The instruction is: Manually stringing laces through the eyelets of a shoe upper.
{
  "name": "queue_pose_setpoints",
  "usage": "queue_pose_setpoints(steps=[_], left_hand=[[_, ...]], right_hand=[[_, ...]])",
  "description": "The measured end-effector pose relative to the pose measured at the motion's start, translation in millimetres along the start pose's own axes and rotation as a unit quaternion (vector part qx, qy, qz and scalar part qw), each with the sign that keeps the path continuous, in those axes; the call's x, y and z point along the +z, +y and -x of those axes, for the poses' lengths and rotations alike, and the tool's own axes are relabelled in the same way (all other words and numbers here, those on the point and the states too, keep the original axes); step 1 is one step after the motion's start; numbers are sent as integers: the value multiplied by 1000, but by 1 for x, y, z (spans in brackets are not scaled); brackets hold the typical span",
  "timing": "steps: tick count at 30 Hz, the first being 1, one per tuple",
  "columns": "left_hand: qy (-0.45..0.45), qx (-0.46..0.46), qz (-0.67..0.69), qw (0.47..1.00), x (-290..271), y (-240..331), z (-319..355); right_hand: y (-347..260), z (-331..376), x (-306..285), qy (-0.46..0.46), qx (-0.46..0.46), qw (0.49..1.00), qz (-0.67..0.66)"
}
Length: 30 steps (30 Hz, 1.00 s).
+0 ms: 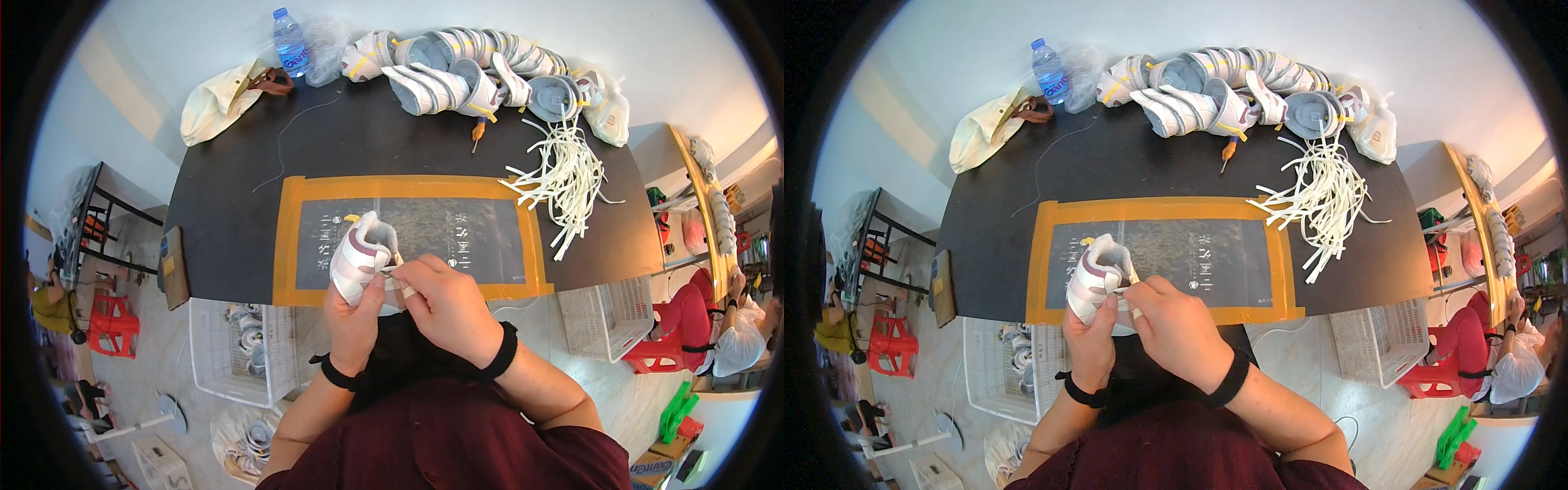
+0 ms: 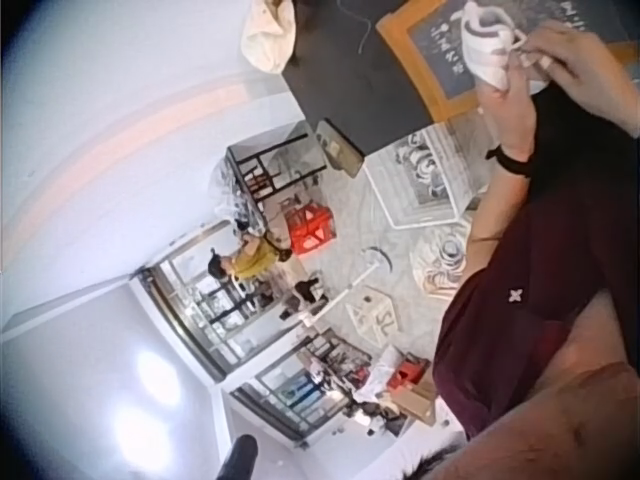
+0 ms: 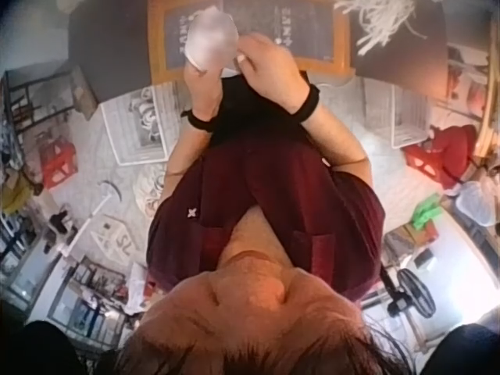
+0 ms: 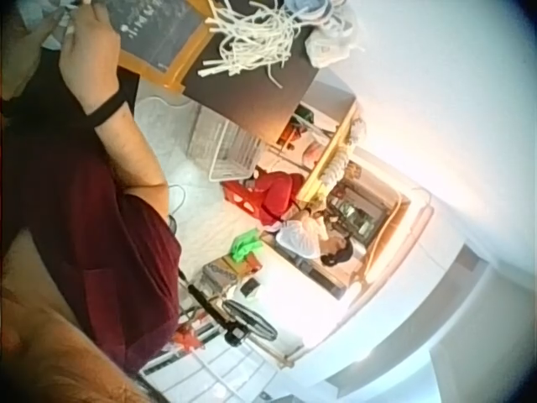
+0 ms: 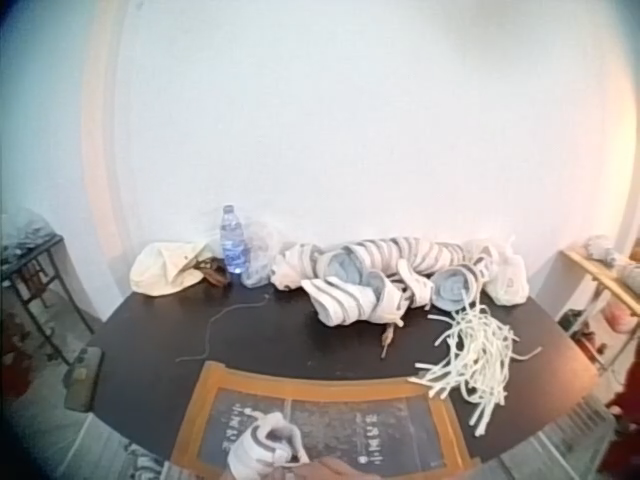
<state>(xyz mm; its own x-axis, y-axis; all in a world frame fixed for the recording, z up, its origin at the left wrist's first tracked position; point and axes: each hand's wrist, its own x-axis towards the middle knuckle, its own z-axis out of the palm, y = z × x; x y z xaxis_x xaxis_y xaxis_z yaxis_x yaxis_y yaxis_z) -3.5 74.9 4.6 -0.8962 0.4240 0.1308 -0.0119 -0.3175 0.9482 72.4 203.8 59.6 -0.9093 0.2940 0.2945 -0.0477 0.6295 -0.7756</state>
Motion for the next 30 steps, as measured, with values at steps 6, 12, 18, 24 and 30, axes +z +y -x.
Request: queue_pose_setpoints(steps=[6, 12, 18, 24, 30], left_hand=[[-6, 4, -29, 1000, -5, 4, -5], [12, -18, -34, 999, -5, 3, -6], [-5, 17, -175, 984, -10, -10, -10], [-2, 11, -240, 971, -9, 0, -12], [-5, 26, -246, 969, -9, -1, -16]], right_hand=[[6, -13, 0, -49, -4, 997, 62], [3, -28, -3, -99, 22, 995, 18], [-6, -40, -1, -182, -11, 968, 170], [24, -50, 9, -191, 244, 938, -155], [7, -51, 9, -203, -7, 961, 186]])
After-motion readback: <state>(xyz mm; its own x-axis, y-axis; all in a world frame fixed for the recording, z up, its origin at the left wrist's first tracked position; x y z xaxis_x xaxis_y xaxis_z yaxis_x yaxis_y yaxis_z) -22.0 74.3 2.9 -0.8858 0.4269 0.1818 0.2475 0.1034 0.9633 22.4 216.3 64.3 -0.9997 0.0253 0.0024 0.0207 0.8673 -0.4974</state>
